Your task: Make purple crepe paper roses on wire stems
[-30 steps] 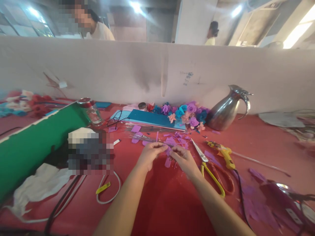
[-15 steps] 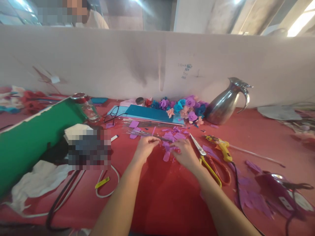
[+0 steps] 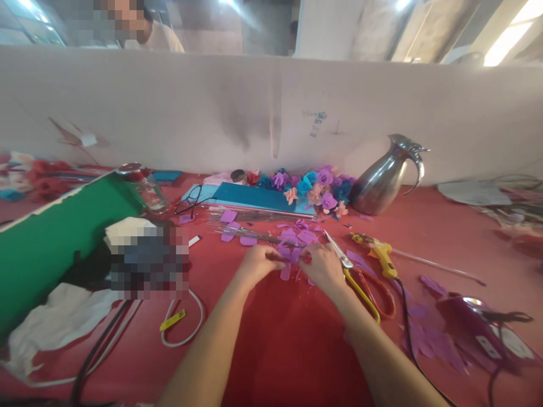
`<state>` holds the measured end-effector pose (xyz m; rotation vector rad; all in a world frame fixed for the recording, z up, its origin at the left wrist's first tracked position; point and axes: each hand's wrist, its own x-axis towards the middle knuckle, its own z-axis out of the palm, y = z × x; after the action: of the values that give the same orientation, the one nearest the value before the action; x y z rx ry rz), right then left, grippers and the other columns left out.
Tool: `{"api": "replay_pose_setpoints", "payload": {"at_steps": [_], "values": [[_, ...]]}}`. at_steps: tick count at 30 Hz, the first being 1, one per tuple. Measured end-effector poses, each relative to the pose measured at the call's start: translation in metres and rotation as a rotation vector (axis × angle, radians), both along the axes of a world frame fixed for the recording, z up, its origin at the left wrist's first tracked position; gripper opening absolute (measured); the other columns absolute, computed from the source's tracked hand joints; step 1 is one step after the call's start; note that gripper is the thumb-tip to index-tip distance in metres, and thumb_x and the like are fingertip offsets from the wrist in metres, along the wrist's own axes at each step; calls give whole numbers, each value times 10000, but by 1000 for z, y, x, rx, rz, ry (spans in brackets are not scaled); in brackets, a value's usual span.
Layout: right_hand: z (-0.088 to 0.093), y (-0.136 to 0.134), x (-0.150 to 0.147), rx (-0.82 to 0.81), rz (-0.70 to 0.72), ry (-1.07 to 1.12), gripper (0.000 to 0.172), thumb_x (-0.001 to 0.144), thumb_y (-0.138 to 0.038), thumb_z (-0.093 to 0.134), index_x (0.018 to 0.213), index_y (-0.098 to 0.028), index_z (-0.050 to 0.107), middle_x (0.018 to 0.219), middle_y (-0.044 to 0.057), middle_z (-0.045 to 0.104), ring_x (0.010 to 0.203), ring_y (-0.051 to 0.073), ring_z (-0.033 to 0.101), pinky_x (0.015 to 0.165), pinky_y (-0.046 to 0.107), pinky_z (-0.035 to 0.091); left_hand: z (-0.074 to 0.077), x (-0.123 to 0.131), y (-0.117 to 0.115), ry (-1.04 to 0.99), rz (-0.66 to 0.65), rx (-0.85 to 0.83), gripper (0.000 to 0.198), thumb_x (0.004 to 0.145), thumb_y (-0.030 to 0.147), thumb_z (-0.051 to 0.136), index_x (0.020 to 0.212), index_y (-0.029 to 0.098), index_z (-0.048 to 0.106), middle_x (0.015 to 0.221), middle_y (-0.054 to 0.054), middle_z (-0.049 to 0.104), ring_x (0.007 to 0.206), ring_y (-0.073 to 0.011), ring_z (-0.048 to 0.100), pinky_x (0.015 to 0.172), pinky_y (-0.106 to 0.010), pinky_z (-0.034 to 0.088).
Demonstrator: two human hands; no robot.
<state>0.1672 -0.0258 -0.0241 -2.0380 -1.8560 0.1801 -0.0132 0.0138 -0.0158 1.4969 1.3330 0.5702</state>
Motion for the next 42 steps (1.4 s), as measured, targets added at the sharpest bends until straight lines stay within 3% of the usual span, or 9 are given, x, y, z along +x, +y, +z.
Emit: {"api": "replay_pose_setpoints", "payload": {"at_steps": [3, 7, 10, 15, 19, 23, 26, 32, 42], "values": [[1, 2, -1, -32, -7, 43, 146, 734, -184, 563, 739, -220, 704, 832, 60, 689, 862, 228, 554, 734, 305, 368, -5, 11, -4, 159, -125, 91, 147, 539, 136, 717, 684, 160, 704, 638, -23, 669, 653, -191, 598, 635, -285, 421], [3, 5, 5, 23, -45, 86, 139, 740, -209, 562, 728, -216, 700, 817, 46, 691, 863, 209, 565, 772, 289, 372, -9, 19, -4, 118, 31, 216, 205, 672, 85, 600, 828, 153, 713, 778, -66, 714, 749, -187, 634, 720, -286, 442], [1, 5, 3, 37, -51, 67, 120, 729, -253, 587, 744, -227, 704, 840, 45, 696, 883, 224, 559, 774, 302, 376, -10, 18, -2, -48, 106, 166, 262, 690, 110, 608, 927, 171, 703, 836, -68, 722, 783, -187, 645, 740, -282, 453], [-2, 4, 0, 47, -20, 108, 129, 715, -204, 566, 711, -223, 694, 807, 45, 701, 830, 214, 566, 749, 301, 389, -6, 11, 0, -170, 206, 91, 175, 656, 160, 655, 817, 178, 721, 816, -59, 720, 813, -199, 634, 770, -294, 447], [3, 5, 3, 138, -48, 328, 102, 700, -226, 549, 681, -208, 648, 746, 33, 685, 747, 191, 586, 705, 294, 406, 4, 11, -1, -266, 281, 16, 182, 600, 197, 715, 779, 171, 735, 770, -48, 705, 760, -182, 604, 735, -280, 434], [6, 5, -2, 64, 7, 786, 112, 669, -300, 572, 711, -203, 606, 632, -11, 631, 547, 136, 541, 561, 256, 399, 12, 17, -7, -406, 214, -153, 331, 541, 239, 784, 860, 165, 735, 799, -54, 698, 699, -145, 570, 644, -241, 402], [7, 4, -10, 17, 60, 1009, 153, 625, -308, 618, 727, -196, 595, 604, -21, 610, 531, 128, 533, 529, 243, 390, 12, 22, -10, -481, 198, -149, 348, 511, 265, 808, 831, 160, 720, 766, -33, 677, 666, -124, 545, 618, -226, 381], [16, 0, -16, -24, 44, 1152, 201, 604, -296, 675, 752, -195, 585, 649, -18, 641, 574, 129, 561, 562, 245, 415, 6, 21, -8, -515, 223, -99, 206, 556, 272, 770, 705, 144, 710, 646, -11, 641, 570, -96, 488, 562, -219, 340], [13, 1, -17, -14, 20, 1249, 285, 542, -284, 765, 748, -188, 594, 625, -28, 627, 586, 123, 561, 575, 242, 418, 5, 18, -6, -551, 214, -142, 343, 521, 276, 805, 832, 158, 718, 787, -48, 683, 663, -123, 558, 576, -215, 368]]}}
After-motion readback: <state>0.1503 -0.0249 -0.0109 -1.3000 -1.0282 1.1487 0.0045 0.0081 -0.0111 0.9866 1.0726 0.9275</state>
